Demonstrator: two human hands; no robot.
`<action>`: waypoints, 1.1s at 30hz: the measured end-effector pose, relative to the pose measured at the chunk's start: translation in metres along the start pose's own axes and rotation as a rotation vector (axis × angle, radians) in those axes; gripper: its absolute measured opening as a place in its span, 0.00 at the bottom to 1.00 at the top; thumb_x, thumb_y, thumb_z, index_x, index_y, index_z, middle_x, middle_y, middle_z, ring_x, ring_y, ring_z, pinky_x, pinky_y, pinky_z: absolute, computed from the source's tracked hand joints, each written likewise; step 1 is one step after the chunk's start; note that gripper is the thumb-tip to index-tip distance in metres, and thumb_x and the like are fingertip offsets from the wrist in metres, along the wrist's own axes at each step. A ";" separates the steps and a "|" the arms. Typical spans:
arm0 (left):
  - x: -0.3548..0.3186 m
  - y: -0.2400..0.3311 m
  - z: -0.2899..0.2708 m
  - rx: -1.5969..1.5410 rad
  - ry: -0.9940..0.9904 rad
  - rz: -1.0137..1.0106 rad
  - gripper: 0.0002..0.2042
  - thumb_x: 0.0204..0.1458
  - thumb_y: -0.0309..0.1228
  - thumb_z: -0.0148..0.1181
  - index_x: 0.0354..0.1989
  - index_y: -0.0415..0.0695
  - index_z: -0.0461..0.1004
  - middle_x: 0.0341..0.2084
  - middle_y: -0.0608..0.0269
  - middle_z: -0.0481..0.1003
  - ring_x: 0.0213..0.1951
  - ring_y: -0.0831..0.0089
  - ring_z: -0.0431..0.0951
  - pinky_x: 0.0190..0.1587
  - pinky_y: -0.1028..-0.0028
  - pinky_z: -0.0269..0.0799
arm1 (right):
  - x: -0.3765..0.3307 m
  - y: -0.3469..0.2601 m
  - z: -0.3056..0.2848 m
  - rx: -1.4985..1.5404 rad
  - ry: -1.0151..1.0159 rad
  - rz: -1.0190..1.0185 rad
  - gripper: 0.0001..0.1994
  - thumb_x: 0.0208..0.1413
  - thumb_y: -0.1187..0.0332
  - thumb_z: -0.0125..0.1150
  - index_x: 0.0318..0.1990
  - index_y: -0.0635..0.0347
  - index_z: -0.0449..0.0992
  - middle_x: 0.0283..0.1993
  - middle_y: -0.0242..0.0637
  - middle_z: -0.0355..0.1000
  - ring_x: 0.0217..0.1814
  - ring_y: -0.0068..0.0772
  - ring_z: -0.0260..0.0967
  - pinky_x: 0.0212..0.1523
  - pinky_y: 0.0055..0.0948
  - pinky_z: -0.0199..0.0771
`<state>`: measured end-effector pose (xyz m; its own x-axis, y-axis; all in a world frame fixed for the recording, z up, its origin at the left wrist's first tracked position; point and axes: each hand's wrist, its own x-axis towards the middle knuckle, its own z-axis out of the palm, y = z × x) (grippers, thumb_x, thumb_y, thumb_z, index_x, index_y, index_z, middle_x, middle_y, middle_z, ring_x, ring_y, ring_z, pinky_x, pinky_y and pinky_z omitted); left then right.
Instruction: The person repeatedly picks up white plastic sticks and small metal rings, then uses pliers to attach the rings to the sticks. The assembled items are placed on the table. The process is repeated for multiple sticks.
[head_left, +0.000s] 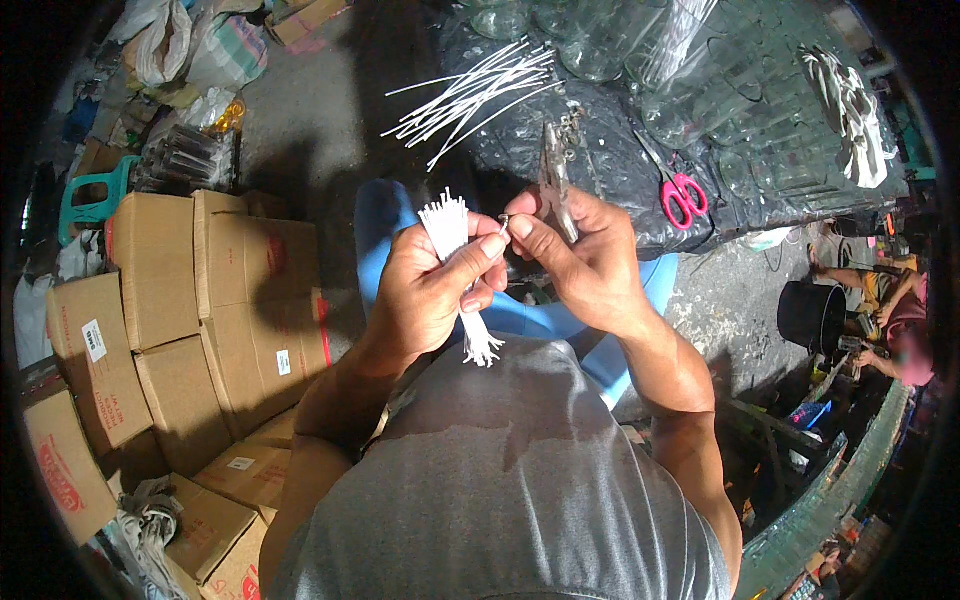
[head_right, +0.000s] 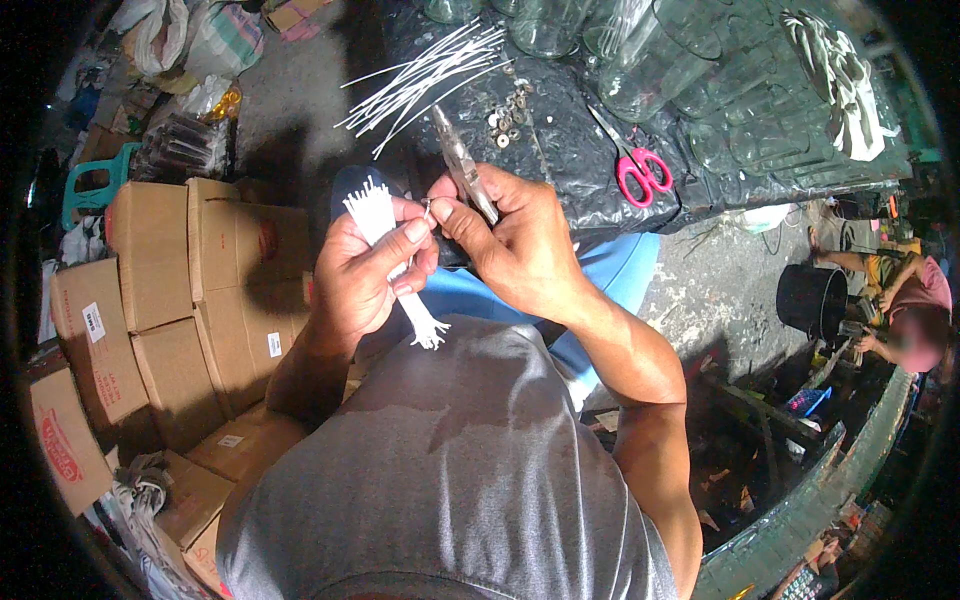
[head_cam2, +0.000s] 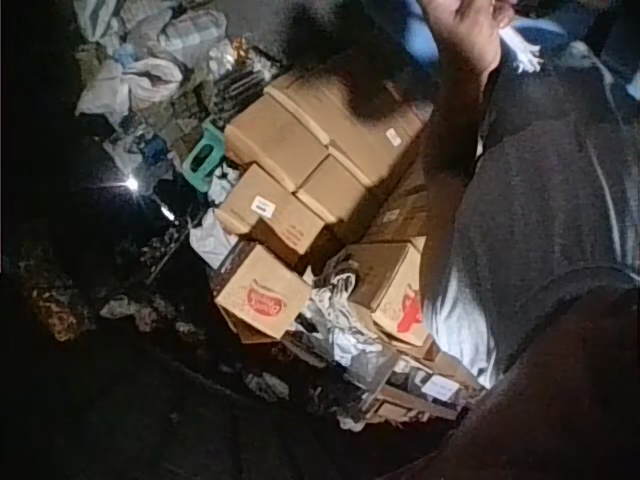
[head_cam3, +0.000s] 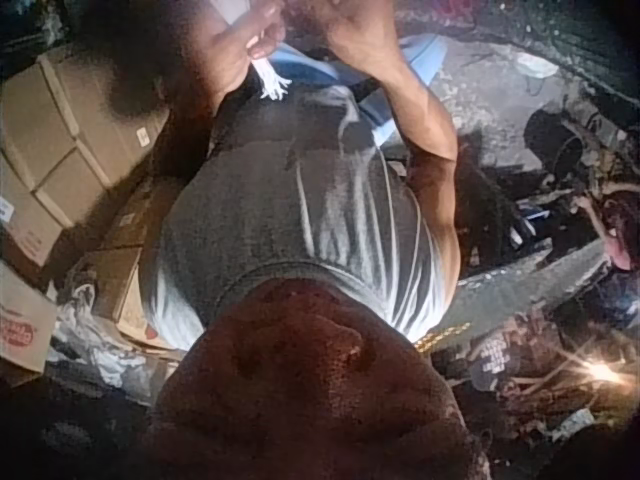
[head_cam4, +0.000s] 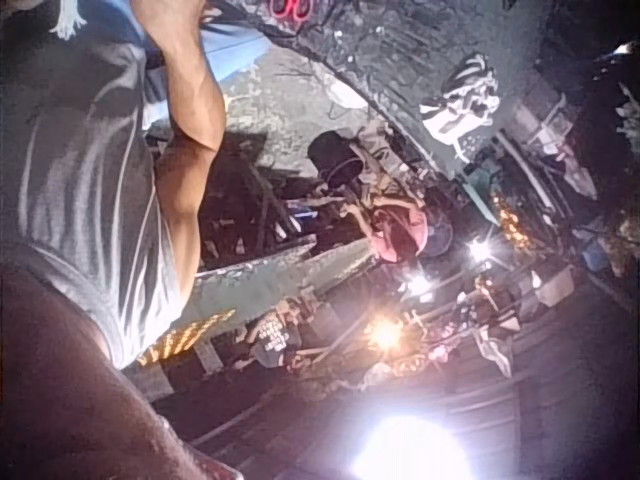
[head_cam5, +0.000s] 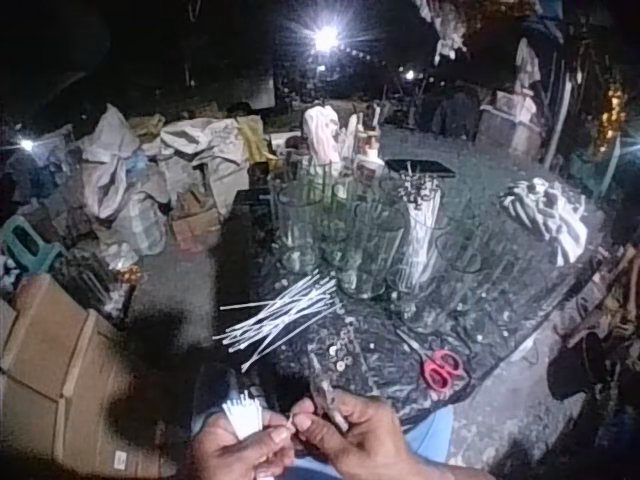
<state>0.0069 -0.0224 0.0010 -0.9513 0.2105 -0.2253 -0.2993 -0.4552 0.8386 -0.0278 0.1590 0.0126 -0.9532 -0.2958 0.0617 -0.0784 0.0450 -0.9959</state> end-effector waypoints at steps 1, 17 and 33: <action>0.000 0.000 0.000 0.003 0.000 0.002 0.06 0.62 0.25 0.58 0.44 0.36 0.73 0.25 0.54 0.75 0.22 0.76 0.70 0.20 0.79 0.60 | 0.000 0.000 0.000 -0.014 0.000 -0.008 0.05 0.62 0.71 0.63 0.40 0.63 0.79 0.28 0.30 0.75 0.32 0.15 0.67 0.33 0.23 0.70; -0.001 0.000 0.000 -0.031 0.022 0.016 0.05 0.62 0.25 0.57 0.43 0.36 0.74 0.25 0.55 0.74 0.23 0.76 0.71 0.19 0.79 0.59 | 0.001 0.006 0.002 -0.016 -0.008 -0.031 0.05 0.61 0.71 0.65 0.40 0.63 0.79 0.27 0.31 0.76 0.30 0.15 0.69 0.30 0.25 0.70; -0.004 0.006 -0.007 -0.073 0.060 0.094 0.06 0.62 0.26 0.57 0.41 0.36 0.71 0.23 0.56 0.74 0.19 0.79 0.65 0.21 0.79 0.58 | 0.006 -0.046 -0.020 -0.568 -0.116 -0.054 0.11 0.58 0.68 0.67 0.32 0.66 0.72 0.23 0.48 0.72 0.24 0.52 0.74 0.25 0.42 0.70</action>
<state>0.0088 -0.0319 0.0033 -0.9774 0.1132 -0.1786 -0.2115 -0.5324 0.8197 -0.0354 0.1739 0.0604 -0.9080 -0.4127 0.0719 -0.3006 0.5225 -0.7979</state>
